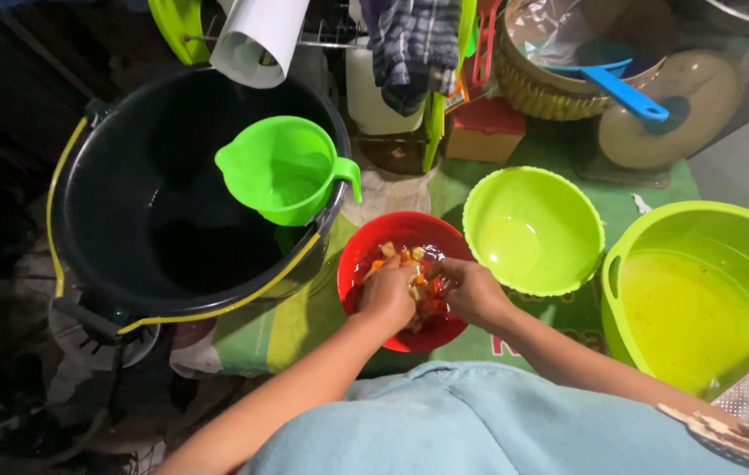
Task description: The person pours water from a red bowl into a green basin, then scoops water from a black bucket into the red bowl using a green scoop. They transfer chopped vegetables from a green bowl into the red bowl and wash them by hand, repeating the process of adding water and rinsing the vegetables.
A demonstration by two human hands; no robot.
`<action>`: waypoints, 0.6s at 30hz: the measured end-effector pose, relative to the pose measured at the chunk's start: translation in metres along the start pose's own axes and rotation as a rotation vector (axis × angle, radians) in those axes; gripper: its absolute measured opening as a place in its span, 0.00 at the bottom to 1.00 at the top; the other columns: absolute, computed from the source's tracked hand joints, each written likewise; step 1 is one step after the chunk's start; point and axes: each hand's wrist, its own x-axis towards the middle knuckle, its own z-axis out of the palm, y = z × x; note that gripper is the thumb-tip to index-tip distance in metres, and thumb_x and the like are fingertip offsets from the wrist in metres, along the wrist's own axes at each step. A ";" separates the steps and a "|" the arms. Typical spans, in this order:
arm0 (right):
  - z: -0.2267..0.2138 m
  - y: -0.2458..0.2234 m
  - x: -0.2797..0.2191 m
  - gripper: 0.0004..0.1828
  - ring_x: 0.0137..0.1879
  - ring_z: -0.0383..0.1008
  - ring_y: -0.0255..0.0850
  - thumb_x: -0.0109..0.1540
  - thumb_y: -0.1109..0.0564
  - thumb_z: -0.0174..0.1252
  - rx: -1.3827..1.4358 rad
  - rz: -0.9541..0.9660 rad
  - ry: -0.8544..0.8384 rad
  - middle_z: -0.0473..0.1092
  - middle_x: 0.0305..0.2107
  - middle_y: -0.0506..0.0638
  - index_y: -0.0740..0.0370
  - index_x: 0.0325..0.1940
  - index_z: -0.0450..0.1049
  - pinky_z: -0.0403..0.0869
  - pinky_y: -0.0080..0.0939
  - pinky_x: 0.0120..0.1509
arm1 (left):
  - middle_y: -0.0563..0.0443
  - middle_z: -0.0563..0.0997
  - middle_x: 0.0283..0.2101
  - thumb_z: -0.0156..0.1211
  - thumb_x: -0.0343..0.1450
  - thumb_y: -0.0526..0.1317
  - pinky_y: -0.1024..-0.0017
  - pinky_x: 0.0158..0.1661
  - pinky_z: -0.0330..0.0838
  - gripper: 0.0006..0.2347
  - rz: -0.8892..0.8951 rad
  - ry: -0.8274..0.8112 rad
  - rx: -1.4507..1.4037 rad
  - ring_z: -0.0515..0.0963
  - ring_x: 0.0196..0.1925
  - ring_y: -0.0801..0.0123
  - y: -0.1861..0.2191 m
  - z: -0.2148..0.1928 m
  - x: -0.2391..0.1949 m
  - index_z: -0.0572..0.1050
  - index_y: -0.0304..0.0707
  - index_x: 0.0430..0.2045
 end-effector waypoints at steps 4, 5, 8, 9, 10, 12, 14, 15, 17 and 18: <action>0.003 0.016 0.006 0.09 0.38 0.75 0.41 0.64 0.61 0.58 0.768 0.274 0.224 0.75 0.37 0.52 0.62 0.48 0.74 0.77 0.41 0.42 | 0.26 0.76 0.55 0.62 0.57 0.28 0.55 0.56 0.67 0.19 0.131 0.120 -0.051 0.73 0.60 0.37 -0.003 0.014 0.009 0.80 0.31 0.44; -0.003 0.023 0.011 0.08 0.37 0.74 0.43 0.65 0.60 0.57 1.015 0.443 0.260 0.73 0.36 0.53 0.62 0.48 0.71 0.77 0.42 0.42 | 0.28 0.78 0.54 0.60 0.60 0.28 0.56 0.58 0.68 0.18 0.112 0.119 -0.061 0.75 0.59 0.40 -0.004 0.017 0.012 0.80 0.32 0.45; -0.017 0.046 0.027 0.10 0.36 0.72 0.45 0.69 0.54 0.53 1.370 0.714 0.423 0.69 0.34 0.54 0.61 0.50 0.67 0.76 0.45 0.41 | 0.33 0.81 0.51 0.59 0.62 0.29 0.58 0.58 0.71 0.17 0.116 0.109 -0.114 0.78 0.57 0.45 -0.001 0.019 0.024 0.80 0.32 0.46; -0.020 0.055 0.032 0.12 0.35 0.71 0.45 0.70 0.51 0.52 1.421 0.770 0.489 0.69 0.34 0.54 0.60 0.51 0.66 0.75 0.45 0.40 | 0.34 0.82 0.50 0.59 0.62 0.30 0.59 0.58 0.72 0.17 0.124 0.104 -0.136 0.79 0.56 0.45 0.000 0.018 0.026 0.80 0.32 0.46; -0.024 0.062 0.039 0.14 0.35 0.70 0.44 0.70 0.50 0.54 1.421 0.822 0.509 0.68 0.34 0.54 0.61 0.52 0.66 0.75 0.44 0.40 | 0.34 0.82 0.49 0.59 0.63 0.31 0.59 0.57 0.72 0.16 0.097 0.099 -0.144 0.79 0.55 0.46 0.002 0.017 0.028 0.80 0.32 0.46; -0.026 0.077 0.051 0.18 0.34 0.68 0.42 0.71 0.47 0.58 1.412 0.936 0.546 0.66 0.34 0.54 0.63 0.52 0.66 0.73 0.41 0.40 | 0.35 0.82 0.48 0.61 0.65 0.33 0.60 0.57 0.72 0.15 0.036 0.088 -0.165 0.80 0.54 0.47 0.008 0.013 0.031 0.80 0.33 0.46; -0.023 0.093 0.057 0.16 0.34 0.67 0.42 0.71 0.45 0.55 1.387 0.964 0.552 0.66 0.34 0.53 0.61 0.51 0.67 0.71 0.43 0.41 | 0.35 0.82 0.48 0.60 0.65 0.33 0.59 0.56 0.72 0.16 -0.024 0.053 -0.182 0.80 0.54 0.47 0.010 0.007 0.030 0.79 0.34 0.48; -0.022 0.102 0.060 0.16 0.34 0.67 0.42 0.71 0.45 0.54 1.375 0.979 0.554 0.66 0.34 0.52 0.60 0.50 0.68 0.70 0.44 0.41 | 0.35 0.82 0.48 0.60 0.66 0.34 0.59 0.56 0.72 0.16 -0.055 0.035 -0.191 0.79 0.55 0.47 0.011 0.006 0.028 0.78 0.34 0.49; -0.020 0.119 0.064 0.15 0.34 0.66 0.41 0.71 0.44 0.51 1.350 1.008 0.561 0.67 0.34 0.50 0.58 0.49 0.69 0.69 0.46 0.42 | 0.37 0.82 0.49 0.60 0.66 0.34 0.60 0.56 0.72 0.16 -0.097 0.031 -0.213 0.80 0.55 0.48 0.013 0.004 0.024 0.79 0.35 0.48; -0.020 0.126 0.066 0.15 0.34 0.66 0.41 0.71 0.43 0.50 1.338 1.022 0.565 0.67 0.34 0.49 0.57 0.48 0.70 0.68 0.47 0.42 | 0.38 0.82 0.49 0.61 0.66 0.35 0.60 0.56 0.72 0.16 -0.117 0.029 -0.225 0.80 0.55 0.49 0.013 0.005 0.022 0.79 0.36 0.48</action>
